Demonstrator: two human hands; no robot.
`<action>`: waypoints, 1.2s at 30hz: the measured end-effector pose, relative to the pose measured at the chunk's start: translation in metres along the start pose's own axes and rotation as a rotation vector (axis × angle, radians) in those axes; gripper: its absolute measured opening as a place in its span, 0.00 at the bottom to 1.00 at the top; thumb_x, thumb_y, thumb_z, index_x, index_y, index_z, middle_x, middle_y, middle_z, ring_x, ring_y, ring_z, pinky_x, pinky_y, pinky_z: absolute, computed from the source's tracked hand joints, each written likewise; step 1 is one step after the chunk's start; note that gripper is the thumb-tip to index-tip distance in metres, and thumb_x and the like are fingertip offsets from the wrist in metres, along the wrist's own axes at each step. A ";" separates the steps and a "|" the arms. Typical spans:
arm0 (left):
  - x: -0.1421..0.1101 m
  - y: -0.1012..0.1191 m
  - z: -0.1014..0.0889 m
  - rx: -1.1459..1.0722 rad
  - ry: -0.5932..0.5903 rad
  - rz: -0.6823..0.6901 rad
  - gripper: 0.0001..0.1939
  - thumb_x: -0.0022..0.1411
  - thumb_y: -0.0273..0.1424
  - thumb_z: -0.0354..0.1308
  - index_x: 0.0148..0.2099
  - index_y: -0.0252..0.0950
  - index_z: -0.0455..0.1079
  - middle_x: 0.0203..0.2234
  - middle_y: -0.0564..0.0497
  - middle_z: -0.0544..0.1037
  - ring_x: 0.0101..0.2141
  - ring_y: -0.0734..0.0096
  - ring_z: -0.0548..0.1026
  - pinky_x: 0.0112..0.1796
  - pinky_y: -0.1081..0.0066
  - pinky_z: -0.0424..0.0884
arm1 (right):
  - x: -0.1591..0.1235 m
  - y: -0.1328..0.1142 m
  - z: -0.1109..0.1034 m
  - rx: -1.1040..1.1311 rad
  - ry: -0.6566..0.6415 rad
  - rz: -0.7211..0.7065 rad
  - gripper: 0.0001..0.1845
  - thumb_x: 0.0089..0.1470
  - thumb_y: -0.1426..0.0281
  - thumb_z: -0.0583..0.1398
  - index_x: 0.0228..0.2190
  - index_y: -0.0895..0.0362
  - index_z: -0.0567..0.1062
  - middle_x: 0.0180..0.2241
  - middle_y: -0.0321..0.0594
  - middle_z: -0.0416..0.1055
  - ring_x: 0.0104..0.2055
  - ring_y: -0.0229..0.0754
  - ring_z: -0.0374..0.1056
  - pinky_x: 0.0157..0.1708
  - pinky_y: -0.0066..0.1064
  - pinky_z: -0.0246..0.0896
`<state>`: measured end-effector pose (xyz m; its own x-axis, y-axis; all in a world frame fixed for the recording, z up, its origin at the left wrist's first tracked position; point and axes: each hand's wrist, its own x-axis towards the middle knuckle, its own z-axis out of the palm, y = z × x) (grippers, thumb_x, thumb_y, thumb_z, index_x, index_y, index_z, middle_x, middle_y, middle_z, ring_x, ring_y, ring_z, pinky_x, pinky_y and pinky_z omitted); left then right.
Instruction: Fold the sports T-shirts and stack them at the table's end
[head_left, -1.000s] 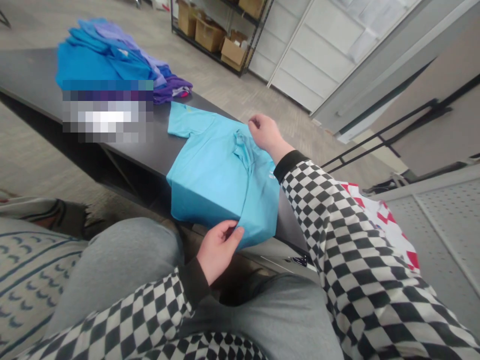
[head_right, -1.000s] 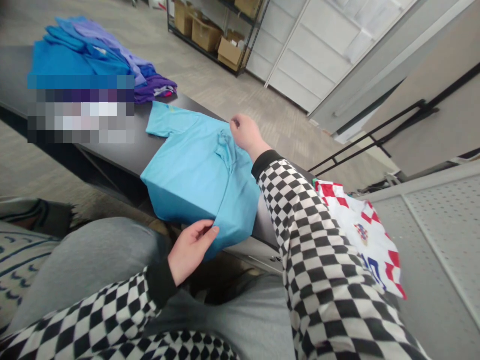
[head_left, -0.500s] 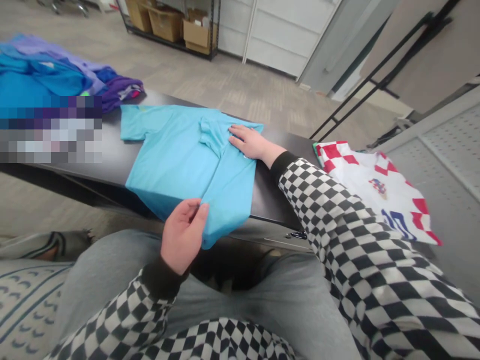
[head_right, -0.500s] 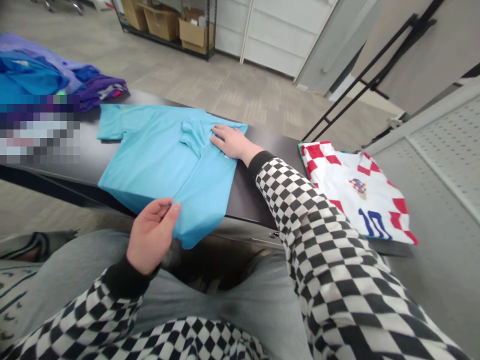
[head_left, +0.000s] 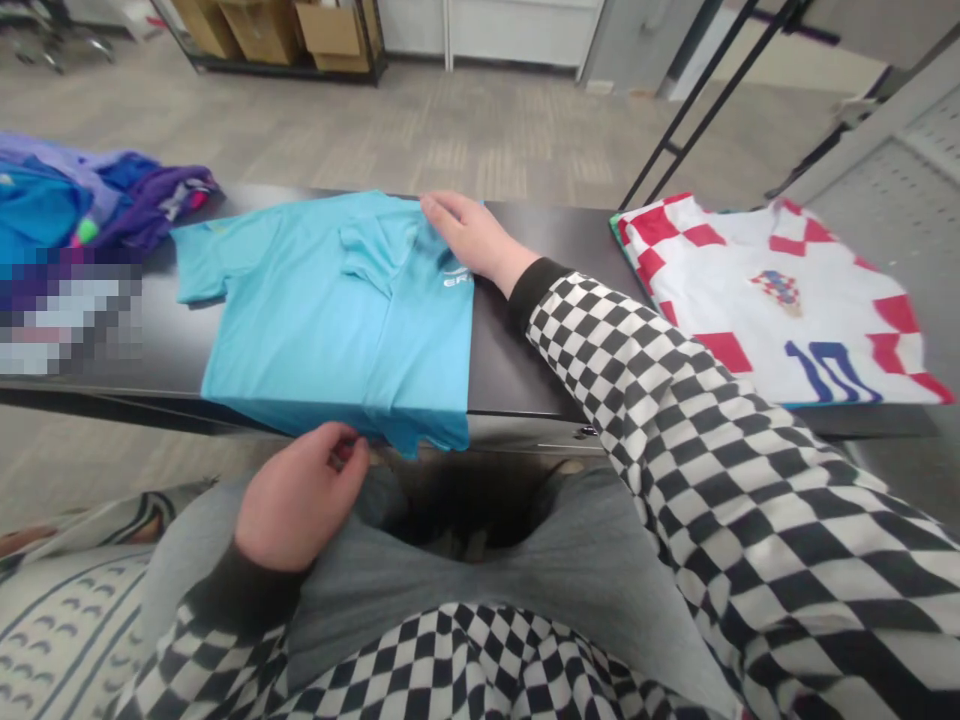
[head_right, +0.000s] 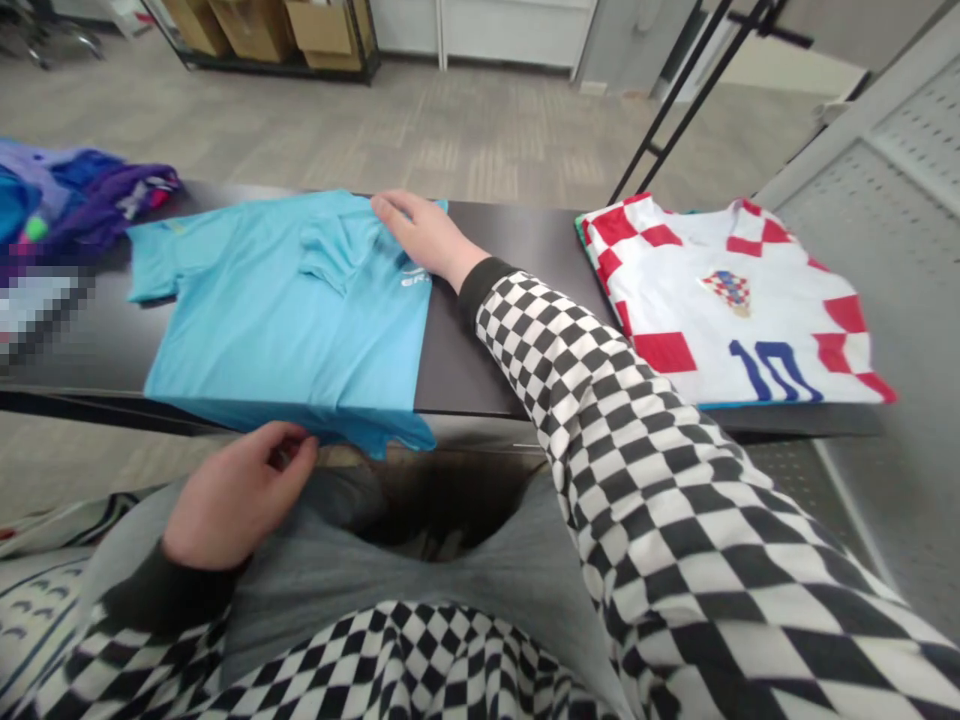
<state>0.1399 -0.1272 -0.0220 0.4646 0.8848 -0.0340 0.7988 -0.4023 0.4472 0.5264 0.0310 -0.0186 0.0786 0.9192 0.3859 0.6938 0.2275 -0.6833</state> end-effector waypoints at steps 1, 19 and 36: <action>0.001 0.012 -0.005 -0.025 0.090 0.091 0.14 0.70 0.43 0.59 0.40 0.42 0.81 0.34 0.44 0.86 0.35 0.51 0.83 0.44 0.58 0.78 | 0.004 0.003 -0.003 0.095 0.053 0.020 0.26 0.83 0.54 0.52 0.63 0.53 0.81 0.69 0.44 0.78 0.74 0.51 0.71 0.80 0.48 0.59; 0.164 0.109 -0.025 0.177 -0.044 0.697 0.43 0.84 0.55 0.45 0.81 0.24 0.62 0.81 0.31 0.61 0.80 0.27 0.55 0.76 0.28 0.46 | -0.123 0.042 -0.156 0.265 0.626 0.306 0.38 0.61 0.25 0.57 0.44 0.45 0.76 0.32 0.35 0.77 0.34 0.45 0.72 0.40 0.40 0.68; 0.266 0.142 0.021 0.288 -0.178 0.430 0.41 0.89 0.47 0.47 0.84 0.17 0.46 0.85 0.30 0.47 0.82 0.31 0.45 0.76 0.25 0.39 | -0.096 0.039 -0.136 0.384 0.608 0.309 0.24 0.84 0.59 0.47 0.39 0.55 0.74 0.15 0.21 0.69 0.14 0.32 0.65 0.18 0.18 0.49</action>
<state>0.3855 0.0464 0.0138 0.8099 0.5830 -0.0641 0.5833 -0.7892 0.1923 0.6439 -0.0919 0.0021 0.6828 0.6471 0.3392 0.2888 0.1874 -0.9389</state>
